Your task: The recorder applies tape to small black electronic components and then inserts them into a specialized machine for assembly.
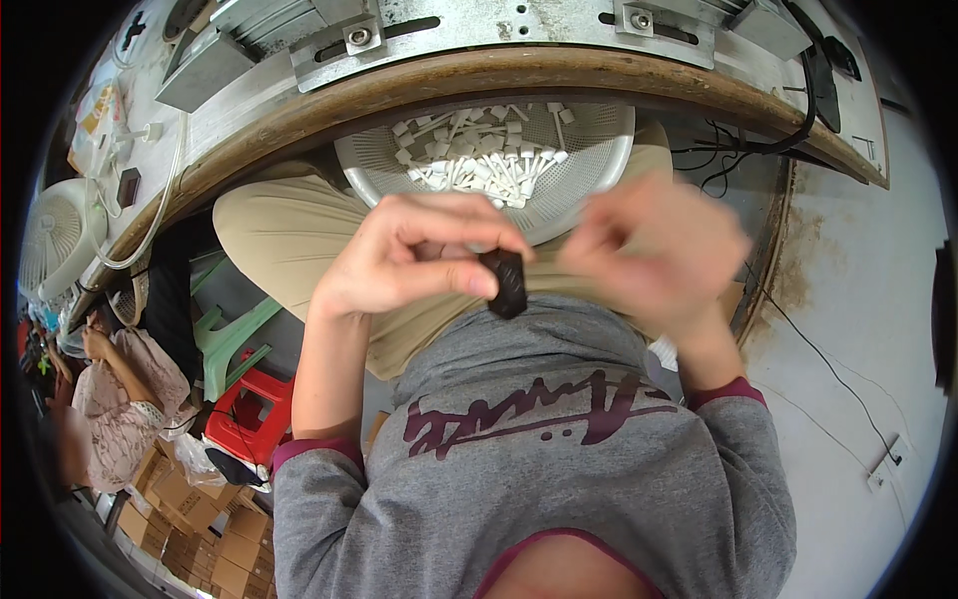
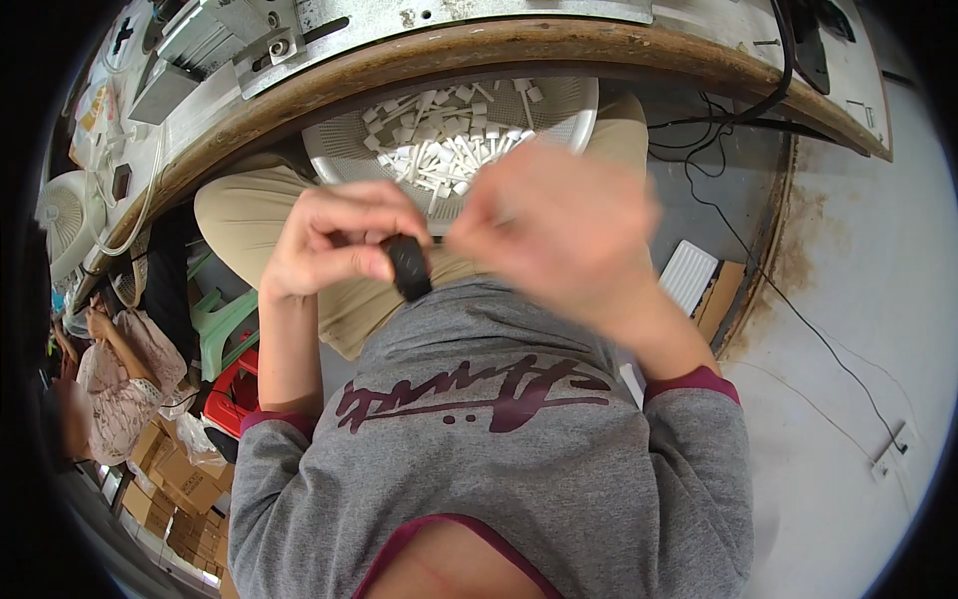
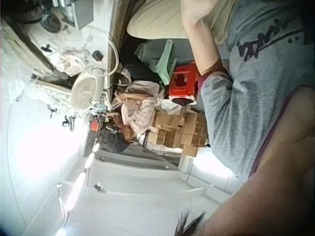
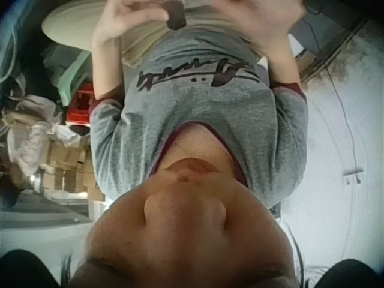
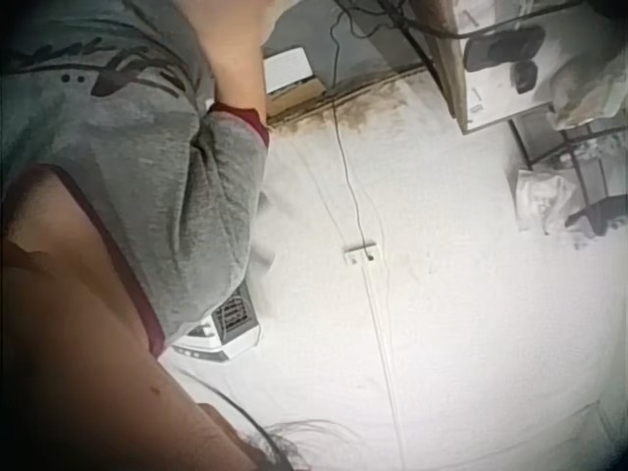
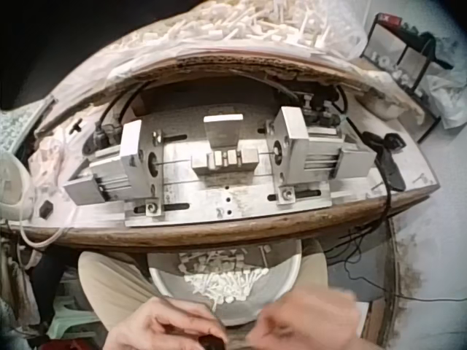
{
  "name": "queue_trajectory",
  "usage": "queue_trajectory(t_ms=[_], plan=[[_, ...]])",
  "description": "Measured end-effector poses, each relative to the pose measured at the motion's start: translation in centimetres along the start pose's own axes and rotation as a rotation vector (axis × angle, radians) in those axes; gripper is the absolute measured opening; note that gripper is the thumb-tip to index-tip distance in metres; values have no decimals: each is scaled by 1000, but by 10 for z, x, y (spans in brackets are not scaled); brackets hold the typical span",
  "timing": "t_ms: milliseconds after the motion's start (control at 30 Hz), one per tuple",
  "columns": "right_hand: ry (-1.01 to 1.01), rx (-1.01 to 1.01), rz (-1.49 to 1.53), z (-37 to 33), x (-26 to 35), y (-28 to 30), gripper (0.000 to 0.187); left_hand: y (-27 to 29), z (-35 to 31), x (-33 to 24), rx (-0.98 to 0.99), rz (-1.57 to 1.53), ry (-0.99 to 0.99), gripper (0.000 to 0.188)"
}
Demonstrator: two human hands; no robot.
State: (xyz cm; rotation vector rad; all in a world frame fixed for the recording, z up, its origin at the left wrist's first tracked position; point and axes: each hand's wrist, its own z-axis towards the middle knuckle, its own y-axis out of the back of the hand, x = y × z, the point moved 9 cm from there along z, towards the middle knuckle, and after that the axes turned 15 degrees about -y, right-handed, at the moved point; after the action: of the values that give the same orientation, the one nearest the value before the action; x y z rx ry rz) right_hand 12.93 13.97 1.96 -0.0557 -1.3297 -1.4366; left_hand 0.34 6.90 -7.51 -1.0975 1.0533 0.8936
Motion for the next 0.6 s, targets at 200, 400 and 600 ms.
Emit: queue_trajectory(t_ms=[200, 400, 600], plan=[[-440, 366, 461, 3, -35, -17, 7, 23, -9, 8, -221, 36, -86, 45], [-813, 475, 865, -11, -51, -30, 9, 18, -6, 2, -395, -181, -76, 50], [-777, 179, 814, -4, -92, 26, 14, 16, -6, -3, -390, -63, -113, 48]])
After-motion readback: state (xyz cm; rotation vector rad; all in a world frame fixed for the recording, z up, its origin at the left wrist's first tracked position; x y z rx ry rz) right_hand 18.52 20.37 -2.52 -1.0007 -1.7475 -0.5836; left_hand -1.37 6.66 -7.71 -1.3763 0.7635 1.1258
